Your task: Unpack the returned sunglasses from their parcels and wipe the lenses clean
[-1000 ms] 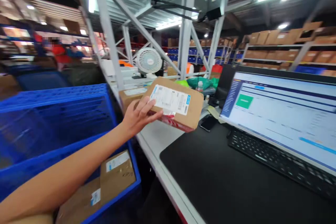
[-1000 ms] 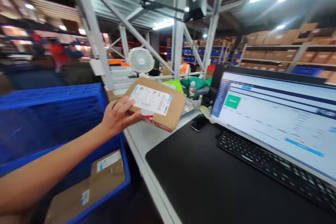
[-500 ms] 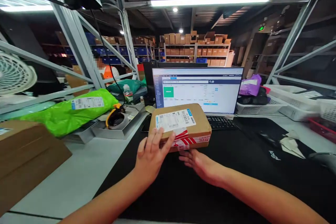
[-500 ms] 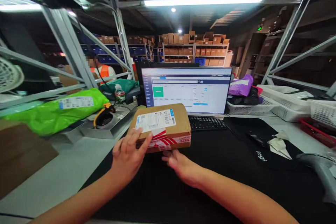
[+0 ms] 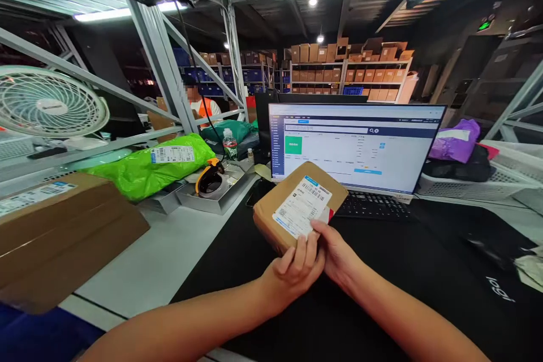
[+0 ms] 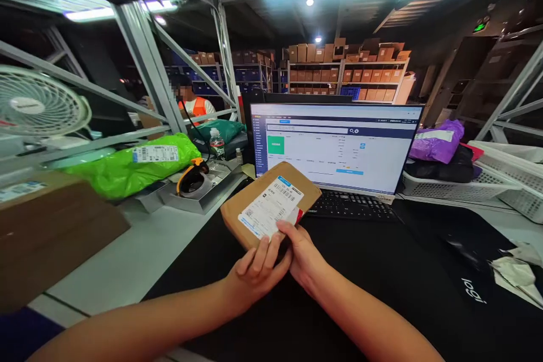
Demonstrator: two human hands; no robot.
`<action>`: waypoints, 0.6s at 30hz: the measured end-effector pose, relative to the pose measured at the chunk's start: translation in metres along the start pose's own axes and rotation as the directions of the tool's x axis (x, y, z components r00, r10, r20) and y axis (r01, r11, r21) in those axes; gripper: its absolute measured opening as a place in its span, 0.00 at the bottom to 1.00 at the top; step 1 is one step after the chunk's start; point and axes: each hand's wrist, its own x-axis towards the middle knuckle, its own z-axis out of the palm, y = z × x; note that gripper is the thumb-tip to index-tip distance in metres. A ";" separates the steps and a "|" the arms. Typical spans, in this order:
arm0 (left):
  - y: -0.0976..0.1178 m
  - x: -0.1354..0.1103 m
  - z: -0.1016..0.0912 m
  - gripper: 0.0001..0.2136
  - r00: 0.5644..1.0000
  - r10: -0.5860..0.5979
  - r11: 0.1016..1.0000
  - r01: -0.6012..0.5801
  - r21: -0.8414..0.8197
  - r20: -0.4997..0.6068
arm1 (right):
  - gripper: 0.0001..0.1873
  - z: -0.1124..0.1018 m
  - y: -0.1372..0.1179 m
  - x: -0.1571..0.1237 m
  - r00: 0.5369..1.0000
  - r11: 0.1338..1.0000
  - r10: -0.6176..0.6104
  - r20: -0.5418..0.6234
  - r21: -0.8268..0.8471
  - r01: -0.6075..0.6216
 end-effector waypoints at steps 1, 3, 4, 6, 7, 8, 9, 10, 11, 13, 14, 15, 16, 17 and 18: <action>0.003 -0.001 0.000 0.17 1.000 0.019 0.998 -0.019 -0.052 0.015 | 0.26 -0.003 0.000 0.002 0.999 1.000 0.030 -0.015 -0.009 -0.030; 0.005 -0.002 -0.003 0.19 0.999 -0.013 0.979 0.019 -0.203 0.032 | 0.26 -0.009 -0.001 0.005 0.997 0.996 0.077 -0.012 -0.033 -0.078; 0.004 -0.003 -0.006 0.20 0.997 -0.061 0.954 0.070 -0.293 0.040 | 0.28 -0.012 -0.003 0.007 0.997 0.996 0.073 -0.009 -0.055 -0.073; -0.006 -0.007 -0.011 0.25 0.975 -0.210 0.868 0.218 -0.446 0.069 | 0.33 -0.016 -0.009 0.010 1.000 0.992 0.005 -0.006 -0.123 -0.005; -0.015 -0.009 -0.013 0.29 0.946 -0.305 0.806 0.319 -0.498 0.113 | 0.36 -0.018 -0.013 0.011 0.999 0.986 -0.043 -0.004 -0.159 0.042; -0.026 -0.012 -0.013 0.34 0.898 -0.399 0.725 0.432 -0.536 0.185 | 0.38 -0.018 -0.016 0.012 0.996 0.978 -0.087 0.004 -0.190 0.086; -0.038 -0.016 -0.011 0.38 0.827 -0.486 0.613 0.552 -0.565 0.281 | 0.39 -0.018 -0.019 0.012 0.993 0.970 -0.117 0.020 -0.210 0.118; -0.050 -0.019 -0.008 0.40 0.726 -0.553 0.453 0.674 -0.584 0.409 | 0.39 -0.018 -0.022 0.012 0.991 0.966 -0.129 0.040 -0.220 0.135; -0.062 -0.022 -0.004 0.42 0.604 -0.582 0.247 0.769 -0.589 0.544 | 0.39 -0.018 -0.024 0.011 0.990 0.965 -0.129 0.061 -0.224 0.139; -0.079 -0.029 0.007 0.45 0.387 -0.474 -0.216 0.820 -0.530 0.791 | 0.36 -0.017 -0.026 0.009 0.989 0.967 -0.108 0.099 -0.222 0.128; -0.084 -0.033 0.012 0.46 0.328 -0.361 -0.407 0.787 -0.464 0.873 | 0.35 -0.017 -0.026 0.008 0.989 0.968 -0.094 0.112 -0.224 0.117; -0.087 -0.035 0.016 0.47 0.306 -0.238 -0.553 0.738 -0.387 0.922 | 0.35 -0.017 -0.026 0.007 0.989 0.968 -0.081 0.120 -0.229 0.107; -0.087 -0.038 0.019 0.47 0.312 -0.127 -0.654 0.687 -0.316 0.942 | 0.34 -0.016 -0.027 0.005 0.989 0.966 -0.072 0.127 -0.237 0.101; -0.085 -0.040 0.022 0.47 0.337 -0.039 -0.722 0.642 -0.260 0.941 | 0.34 -0.016 -0.027 0.004 0.989 0.964 -0.065 0.134 -0.249 0.097; -0.083 -0.042 0.023 0.47 0.370 0.020 -0.764 0.605 -0.224 0.929 | 0.35 -0.016 -0.027 0.002 0.988 0.960 -0.059 0.142 -0.263 0.095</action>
